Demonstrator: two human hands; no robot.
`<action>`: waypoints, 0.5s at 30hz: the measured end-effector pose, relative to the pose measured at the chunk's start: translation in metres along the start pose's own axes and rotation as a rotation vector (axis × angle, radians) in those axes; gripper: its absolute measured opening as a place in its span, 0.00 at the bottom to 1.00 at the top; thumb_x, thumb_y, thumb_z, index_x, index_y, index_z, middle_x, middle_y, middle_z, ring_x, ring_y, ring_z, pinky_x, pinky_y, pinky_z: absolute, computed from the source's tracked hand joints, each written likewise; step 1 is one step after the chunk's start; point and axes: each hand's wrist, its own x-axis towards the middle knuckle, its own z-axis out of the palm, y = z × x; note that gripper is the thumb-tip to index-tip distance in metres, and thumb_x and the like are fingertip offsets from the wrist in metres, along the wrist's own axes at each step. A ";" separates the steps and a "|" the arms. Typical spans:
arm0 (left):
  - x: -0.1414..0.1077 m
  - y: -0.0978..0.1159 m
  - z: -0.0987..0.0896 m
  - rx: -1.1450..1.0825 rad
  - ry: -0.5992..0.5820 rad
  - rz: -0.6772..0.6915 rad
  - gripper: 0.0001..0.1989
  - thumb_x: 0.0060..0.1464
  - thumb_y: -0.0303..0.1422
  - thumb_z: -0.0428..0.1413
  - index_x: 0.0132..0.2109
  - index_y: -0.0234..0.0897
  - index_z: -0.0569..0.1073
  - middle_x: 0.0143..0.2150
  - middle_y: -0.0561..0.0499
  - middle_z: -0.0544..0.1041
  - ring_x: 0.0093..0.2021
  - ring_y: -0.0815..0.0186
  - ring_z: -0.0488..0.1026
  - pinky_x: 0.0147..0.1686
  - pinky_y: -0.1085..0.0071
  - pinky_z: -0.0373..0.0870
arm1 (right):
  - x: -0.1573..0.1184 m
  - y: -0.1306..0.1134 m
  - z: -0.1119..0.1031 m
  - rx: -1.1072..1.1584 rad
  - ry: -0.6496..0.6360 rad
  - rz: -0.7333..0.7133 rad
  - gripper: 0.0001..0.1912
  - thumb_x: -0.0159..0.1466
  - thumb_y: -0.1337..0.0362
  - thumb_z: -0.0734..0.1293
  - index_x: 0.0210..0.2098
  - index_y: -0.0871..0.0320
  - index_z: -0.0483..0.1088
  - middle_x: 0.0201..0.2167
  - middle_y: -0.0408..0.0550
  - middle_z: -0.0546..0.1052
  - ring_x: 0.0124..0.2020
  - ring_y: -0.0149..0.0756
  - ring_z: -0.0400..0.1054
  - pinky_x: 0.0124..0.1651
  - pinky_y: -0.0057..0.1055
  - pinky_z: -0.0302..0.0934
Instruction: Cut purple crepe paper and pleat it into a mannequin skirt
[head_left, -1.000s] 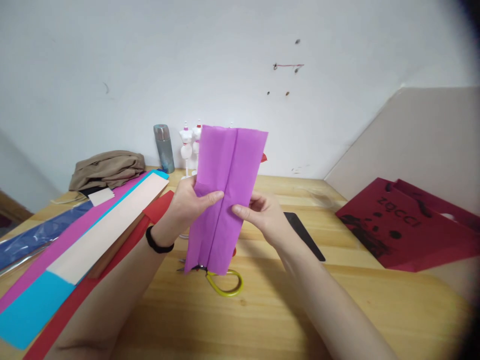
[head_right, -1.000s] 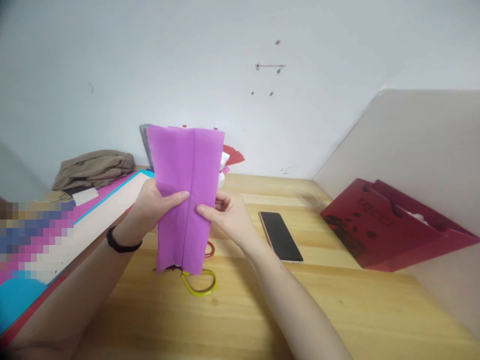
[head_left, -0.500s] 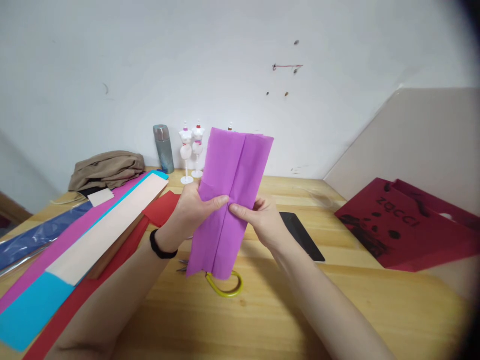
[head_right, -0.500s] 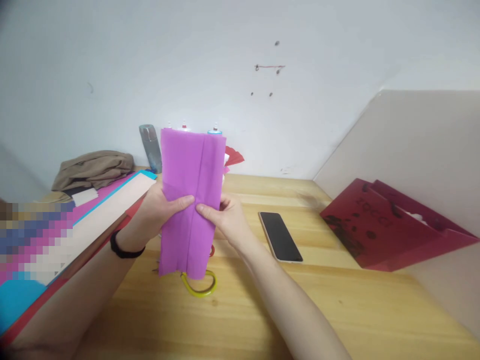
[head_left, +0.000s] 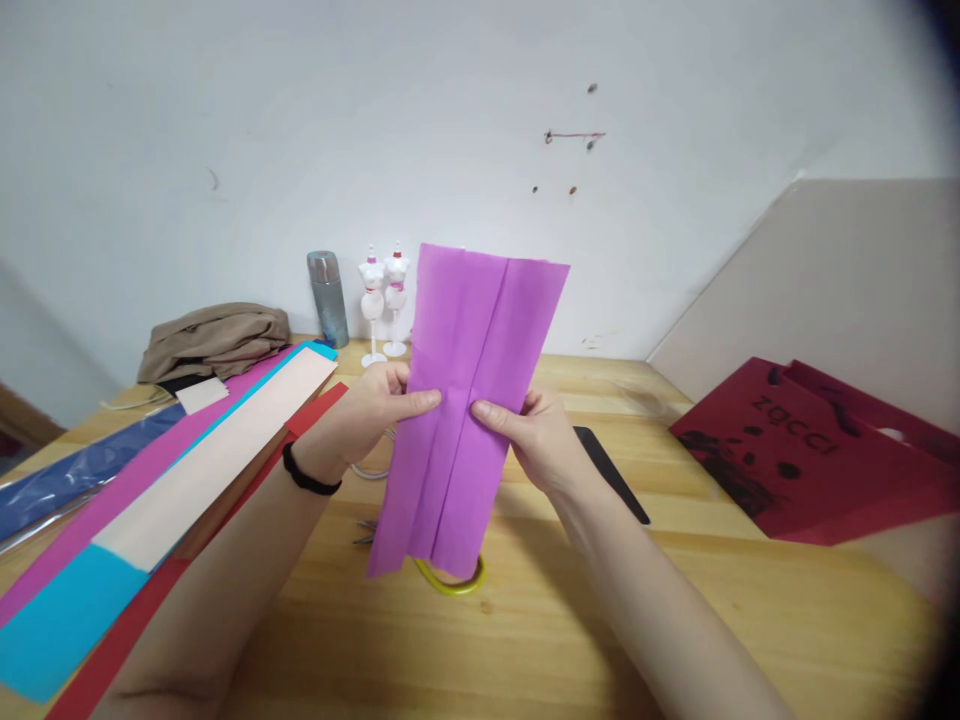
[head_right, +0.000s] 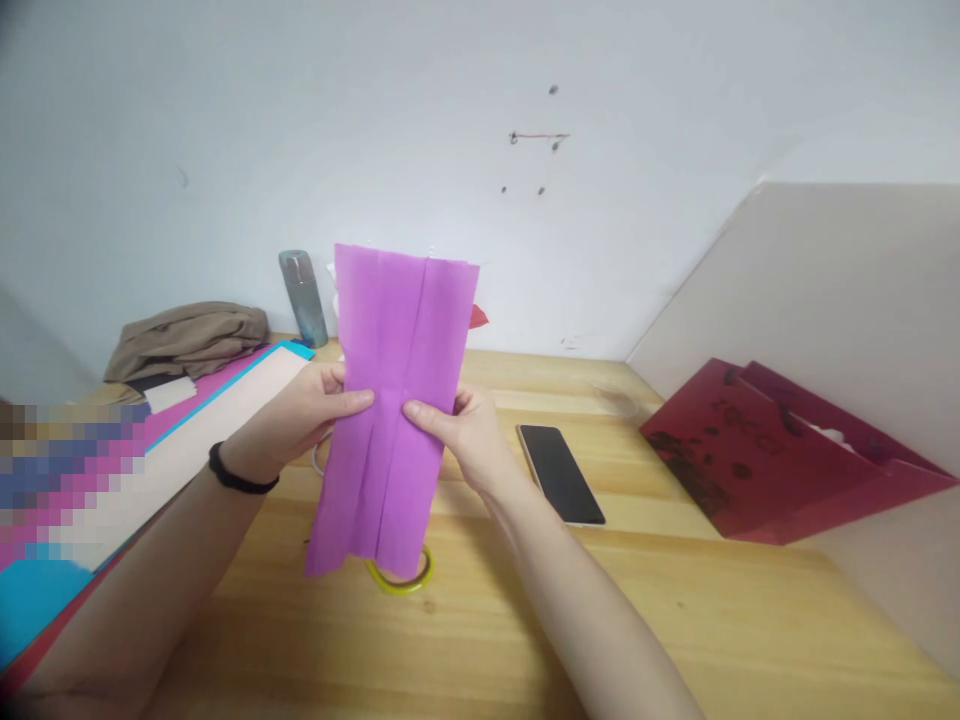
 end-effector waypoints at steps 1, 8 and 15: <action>0.001 -0.001 0.000 -0.011 -0.001 0.003 0.15 0.46 0.36 0.68 0.39 0.30 0.79 0.37 0.43 0.83 0.38 0.60 0.79 0.42 0.64 0.75 | 0.000 -0.001 0.000 0.011 -0.027 0.012 0.17 0.44 0.57 0.81 0.32 0.56 0.80 0.32 0.48 0.83 0.33 0.42 0.76 0.42 0.42 0.70; 0.011 -0.016 -0.023 -0.070 -0.086 0.092 0.17 0.50 0.35 0.66 0.46 0.32 0.80 0.39 0.43 0.83 0.36 0.60 0.80 0.39 0.64 0.75 | 0.004 0.001 -0.002 0.022 -0.172 -0.047 0.15 0.50 0.56 0.78 0.35 0.54 0.80 0.31 0.46 0.82 0.33 0.37 0.75 0.42 0.37 0.69; 0.015 -0.037 -0.046 -0.031 -0.165 0.131 0.22 0.43 0.36 0.71 0.46 0.34 0.80 0.43 0.42 0.83 0.42 0.55 0.81 0.44 0.61 0.77 | -0.007 0.000 0.007 -0.168 -0.452 -0.134 0.10 0.56 0.57 0.75 0.32 0.57 0.79 0.29 0.44 0.80 0.30 0.35 0.73 0.37 0.32 0.68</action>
